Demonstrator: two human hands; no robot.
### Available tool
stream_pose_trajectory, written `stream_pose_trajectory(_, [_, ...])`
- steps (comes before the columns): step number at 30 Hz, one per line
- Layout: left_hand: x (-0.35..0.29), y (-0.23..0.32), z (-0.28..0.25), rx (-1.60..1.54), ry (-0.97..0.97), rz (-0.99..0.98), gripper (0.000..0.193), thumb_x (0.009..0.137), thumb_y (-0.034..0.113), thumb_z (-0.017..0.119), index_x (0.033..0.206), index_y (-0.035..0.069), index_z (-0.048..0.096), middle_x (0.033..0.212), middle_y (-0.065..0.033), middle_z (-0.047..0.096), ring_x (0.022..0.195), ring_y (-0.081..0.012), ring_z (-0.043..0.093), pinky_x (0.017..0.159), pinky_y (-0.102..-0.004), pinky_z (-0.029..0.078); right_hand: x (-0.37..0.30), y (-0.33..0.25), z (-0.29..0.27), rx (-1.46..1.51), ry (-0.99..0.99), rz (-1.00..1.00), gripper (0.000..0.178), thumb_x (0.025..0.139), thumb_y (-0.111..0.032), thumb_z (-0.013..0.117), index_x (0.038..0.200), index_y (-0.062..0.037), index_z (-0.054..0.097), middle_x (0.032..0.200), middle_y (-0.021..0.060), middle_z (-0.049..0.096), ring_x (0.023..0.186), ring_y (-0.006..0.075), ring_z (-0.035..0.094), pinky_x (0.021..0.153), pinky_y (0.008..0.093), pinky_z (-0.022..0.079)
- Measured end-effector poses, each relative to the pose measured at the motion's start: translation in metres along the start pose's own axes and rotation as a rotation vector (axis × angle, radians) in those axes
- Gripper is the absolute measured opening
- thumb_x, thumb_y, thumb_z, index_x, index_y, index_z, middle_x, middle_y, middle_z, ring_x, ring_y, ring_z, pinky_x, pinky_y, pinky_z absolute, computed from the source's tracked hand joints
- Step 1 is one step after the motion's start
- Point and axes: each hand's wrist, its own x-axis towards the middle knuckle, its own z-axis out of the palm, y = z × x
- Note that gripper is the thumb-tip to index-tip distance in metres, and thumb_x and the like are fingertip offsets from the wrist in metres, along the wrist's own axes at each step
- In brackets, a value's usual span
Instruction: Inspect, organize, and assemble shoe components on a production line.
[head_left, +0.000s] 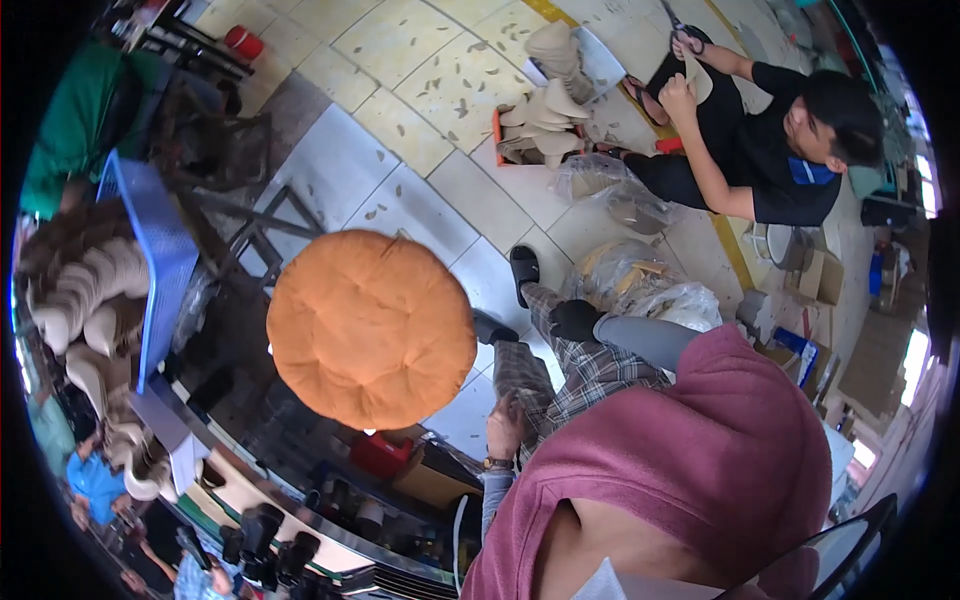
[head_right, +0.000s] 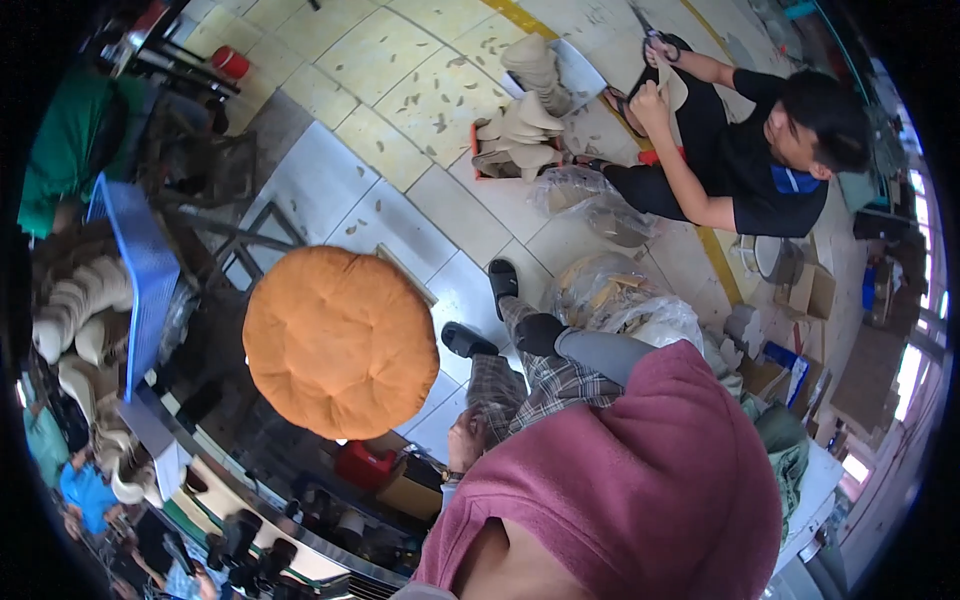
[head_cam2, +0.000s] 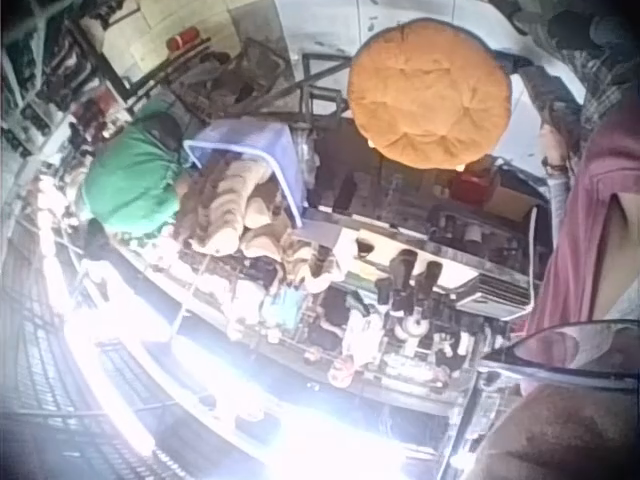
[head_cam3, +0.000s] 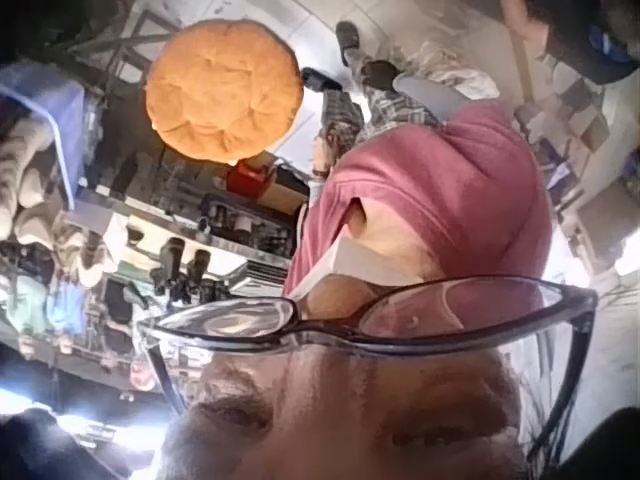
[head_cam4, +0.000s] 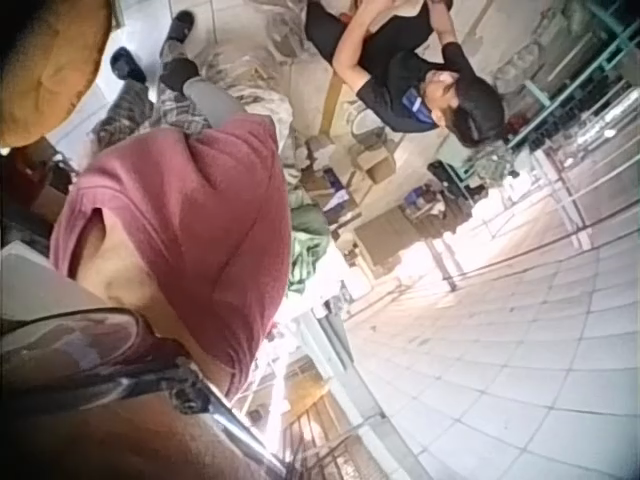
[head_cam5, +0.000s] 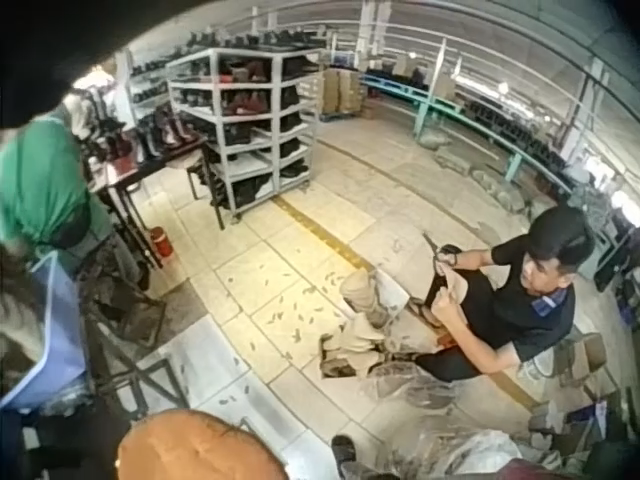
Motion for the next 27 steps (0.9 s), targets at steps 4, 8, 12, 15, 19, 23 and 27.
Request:
stream_pose_trajectory(4, [-0.046,-0.025,-0.025,-0.218,0.176,-0.079,0.035,0.089,0.022,0.060,0.119,0.004,0.058,0.100,-0.0203,0.067,0.091,-0.0353,0.066,0.075,-0.0428,0.053,0.007,-0.044,-0.024,-0.001,0.297,0.061,0.030,0.078,-0.036,0.060,0.082,-0.0069,0.067,0.084,0.0176,0.067,0.080,0.0370,0.064,0.074,0.0486,0.049])
stream_pose_trajectory(8, [-0.090,-0.062,-0.074,-0.204,0.286,0.066,0.037,0.089,0.024,0.061,0.120,0.004,0.057,0.099,-0.0189,0.067,0.089,-0.0353,0.066,0.076,-0.0418,0.053,0.029,-0.144,-0.082,0.236,0.895,-0.123,0.011,0.088,-0.009,0.060,0.094,-0.0027,0.066,0.090,0.0144,0.066,0.087,0.0267,0.064,0.079,0.0360,0.051])
stream_pose_trajectory(12, [-0.132,-0.121,-0.148,-0.235,0.487,0.214,0.032,0.090,0.021,0.059,0.116,0.002,0.059,0.100,-0.0201,0.066,0.087,-0.0357,0.066,0.076,-0.0432,0.052,0.077,-0.255,-0.071,0.175,0.659,-0.460,0.014,0.090,-0.015,0.058,0.087,-0.0038,0.066,0.076,0.0122,0.062,0.077,0.0285,0.062,0.072,0.0377,0.050])
stream_pose_trajectory(15, [-0.180,-0.149,-0.212,-0.278,0.525,0.009,0.031,0.090,0.017,0.060,0.116,0.002,0.061,0.105,-0.0185,0.067,0.092,-0.0283,0.067,0.081,-0.0370,0.053,0.101,-0.371,-0.011,-0.048,0.678,-0.583,0.024,0.085,-0.027,0.062,0.098,-0.0071,0.068,0.098,0.0142,0.065,0.097,0.0327,0.060,0.086,0.0468,0.046])
stream_pose_trajectory(19, [-0.184,-0.225,-0.244,-0.347,0.815,0.072,0.031,0.092,0.009,0.059,0.122,-0.001,0.059,0.105,-0.0139,0.068,0.091,-0.0195,0.065,0.079,-0.0309,0.052,0.111,-0.410,-0.010,-0.245,0.887,-0.479,0.035,0.087,-0.033,0.062,0.111,-0.0088,0.064,0.104,0.0153,0.065,0.095,0.0333,0.062,0.083,0.0456,0.049])
stream_pose_trajectory(23, [-0.177,-0.205,-0.270,-0.319,0.890,0.125,0.033,0.093,0.010,0.059,0.123,-0.001,0.057,0.107,-0.0152,0.066,0.095,-0.0221,0.064,0.084,-0.0328,0.050,0.094,-0.347,-0.047,0.213,1.295,-0.138,0.041,0.086,-0.037,0.064,0.111,-0.0049,0.063,0.100,0.0182,0.066,0.091,0.0328,0.064,0.080,0.0430,0.049])
stream_pose_trajectory(27, [-0.125,-0.143,-0.290,0.035,0.804,0.348,0.040,0.091,0.014,0.060,0.128,0.000,0.052,0.119,-0.0205,0.055,0.110,-0.0361,0.052,0.096,-0.0425,0.042,0.089,-0.190,-0.049,0.259,1.575,0.290,0.038,0.086,-0.038,0.065,0.099,-0.0019,0.063,0.083,0.0129,0.066,0.074,0.0241,0.063,0.069,0.0373,0.050])
